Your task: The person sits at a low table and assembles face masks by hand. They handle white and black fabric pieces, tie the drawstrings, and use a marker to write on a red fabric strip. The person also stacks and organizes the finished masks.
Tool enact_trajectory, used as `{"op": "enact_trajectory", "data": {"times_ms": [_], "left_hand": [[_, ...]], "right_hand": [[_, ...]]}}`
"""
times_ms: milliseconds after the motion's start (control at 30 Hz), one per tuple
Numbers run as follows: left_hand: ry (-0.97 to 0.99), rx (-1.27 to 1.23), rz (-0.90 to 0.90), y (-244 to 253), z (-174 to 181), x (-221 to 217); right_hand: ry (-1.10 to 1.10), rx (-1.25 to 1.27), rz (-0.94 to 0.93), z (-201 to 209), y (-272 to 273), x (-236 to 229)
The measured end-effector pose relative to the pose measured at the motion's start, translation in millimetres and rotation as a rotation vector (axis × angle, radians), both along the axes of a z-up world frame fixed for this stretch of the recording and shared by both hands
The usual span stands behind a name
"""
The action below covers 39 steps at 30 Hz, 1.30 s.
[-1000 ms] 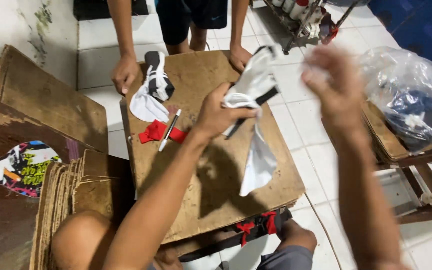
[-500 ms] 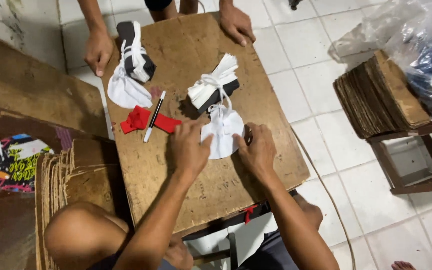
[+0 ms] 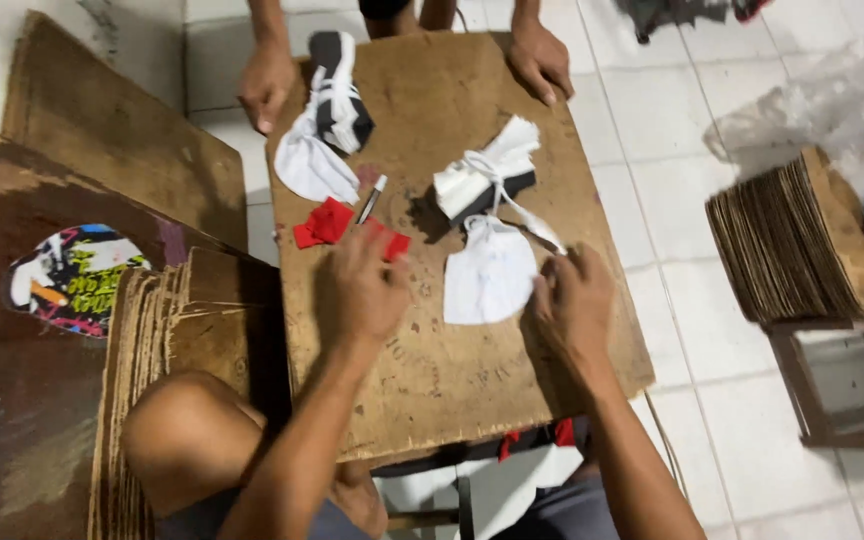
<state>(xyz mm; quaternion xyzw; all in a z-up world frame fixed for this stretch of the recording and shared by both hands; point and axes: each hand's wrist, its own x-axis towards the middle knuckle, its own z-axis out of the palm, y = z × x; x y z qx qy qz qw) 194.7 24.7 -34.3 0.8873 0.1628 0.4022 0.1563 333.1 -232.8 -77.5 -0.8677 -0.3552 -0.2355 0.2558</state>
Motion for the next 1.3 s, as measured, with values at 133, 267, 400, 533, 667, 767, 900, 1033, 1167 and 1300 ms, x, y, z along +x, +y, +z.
{"op": "enact_trajectory", "data": {"times_ms": [133, 267, 400, 533, 667, 767, 900, 1033, 1167, 1300], "left_hand": [[0.080, -0.137, 0.052, 81.1, -27.2, 1.9], [0.231, -0.230, 0.112, 124.8, -61.0, 2.6], [0.298, -0.358, 0.110, 133.3, -69.5, -6.5], [0.268, -0.430, 0.118, 147.1, -85.2, -1.6], [0.215, -0.658, 0.128, 130.2, -33.4, -19.7], [0.047, -0.738, 0.016, 87.9, 17.7, -39.6], [-0.155, -1.436, -0.659, -5.3, 51.9, -68.6], [-0.048, -1.690, -0.781, -48.2, 20.7, -80.9], [-0.088, -1.642, -0.759, -60.7, 35.6, -94.4], [-0.154, -1.543, -0.685, -69.7, 48.1, -100.6]], "right_hand": [[0.029, 0.029, 0.002, 73.9, 16.1, -68.7], [0.120, 0.124, 0.254, -20.8, 80.3, -56.8], [0.152, -0.019, 0.176, -8.4, 166.1, -47.4], [0.407, -0.098, 0.101, -27.4, 184.6, -25.7], [0.594, 0.119, 0.133, 23.4, 128.3, -50.5], [1.000, 0.387, 0.161, 69.2, 92.4, -72.4], [1.180, 0.504, 0.322, 113.5, 66.6, -98.7], [1.084, 0.545, 0.435, 123.7, 39.9, -103.5], [1.032, 0.687, 0.438, 109.7, 13.5, -101.5], [1.035, 0.902, 0.528, 111.6, -2.7, -107.0]]}}
